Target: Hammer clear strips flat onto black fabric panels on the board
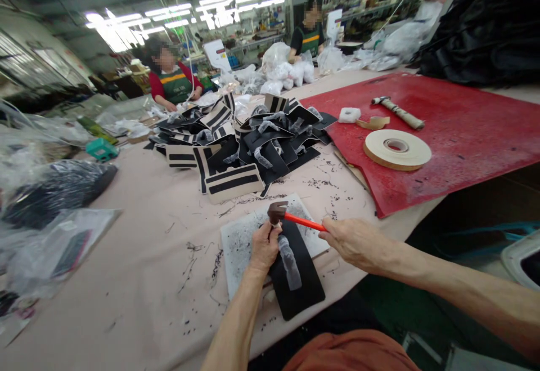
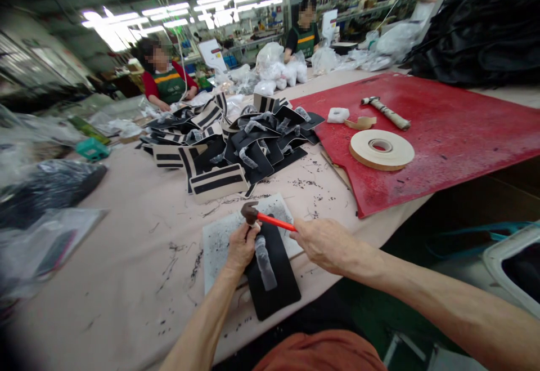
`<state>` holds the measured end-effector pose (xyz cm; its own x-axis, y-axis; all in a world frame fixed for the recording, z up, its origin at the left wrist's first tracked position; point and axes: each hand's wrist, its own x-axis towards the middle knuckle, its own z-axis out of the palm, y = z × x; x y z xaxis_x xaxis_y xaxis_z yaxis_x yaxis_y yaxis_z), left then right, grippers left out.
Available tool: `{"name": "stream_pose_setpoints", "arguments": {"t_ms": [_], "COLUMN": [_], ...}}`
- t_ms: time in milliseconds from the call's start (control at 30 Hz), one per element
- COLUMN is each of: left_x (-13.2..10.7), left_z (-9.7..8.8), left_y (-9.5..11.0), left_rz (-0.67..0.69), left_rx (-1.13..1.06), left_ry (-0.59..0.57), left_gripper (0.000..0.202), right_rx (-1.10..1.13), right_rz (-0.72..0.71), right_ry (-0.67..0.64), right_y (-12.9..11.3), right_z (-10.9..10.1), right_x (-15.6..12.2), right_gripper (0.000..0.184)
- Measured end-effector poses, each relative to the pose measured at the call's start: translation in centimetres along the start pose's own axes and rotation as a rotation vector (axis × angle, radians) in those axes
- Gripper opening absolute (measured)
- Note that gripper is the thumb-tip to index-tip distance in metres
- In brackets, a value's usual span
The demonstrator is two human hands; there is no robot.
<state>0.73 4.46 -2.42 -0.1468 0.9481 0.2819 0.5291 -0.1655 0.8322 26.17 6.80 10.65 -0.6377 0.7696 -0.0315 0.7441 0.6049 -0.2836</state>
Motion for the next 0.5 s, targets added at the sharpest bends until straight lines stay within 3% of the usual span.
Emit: {"name": "stream_pose_setpoints", "arguments": {"t_ms": [100, 200, 233, 367, 433, 500], "left_x": [0.1, 0.1, 0.1, 0.1, 0.1, 0.1], "left_z": [0.0, 0.0, 0.0, 0.0, 0.0, 0.1], "left_y": [0.1, 0.1, 0.1, 0.1, 0.0, 0.0], "left_rz": [0.008, 0.011, 0.010, 0.000, 0.001, 0.001], "left_rx": [-0.030, -0.051, -0.047, -0.013, -0.024, -0.042], "left_ry": [0.006, 0.013, 0.008, -0.024, -0.024, -0.018], "left_gripper": [0.018, 0.019, 0.019, 0.018, 0.018, 0.019], "right_rx": [0.050, 0.161, 0.155, 0.047, 0.096, 0.211], "right_rz": [0.010, 0.065, 0.065, -0.016, -0.009, 0.060], "right_ry": [0.159, 0.333, 0.310, 0.018, 0.082, 0.274], "right_y": [-0.7, -1.1, -1.0, -0.4, -0.7, -1.2], "right_z": [-1.1, -0.7, -0.4, -0.4, -1.4, -2.2], "right_x": [0.4, 0.5, 0.5, 0.3, 0.3, 0.3], "right_gripper": [0.028, 0.035, 0.034, 0.025, 0.028, 0.034]}}
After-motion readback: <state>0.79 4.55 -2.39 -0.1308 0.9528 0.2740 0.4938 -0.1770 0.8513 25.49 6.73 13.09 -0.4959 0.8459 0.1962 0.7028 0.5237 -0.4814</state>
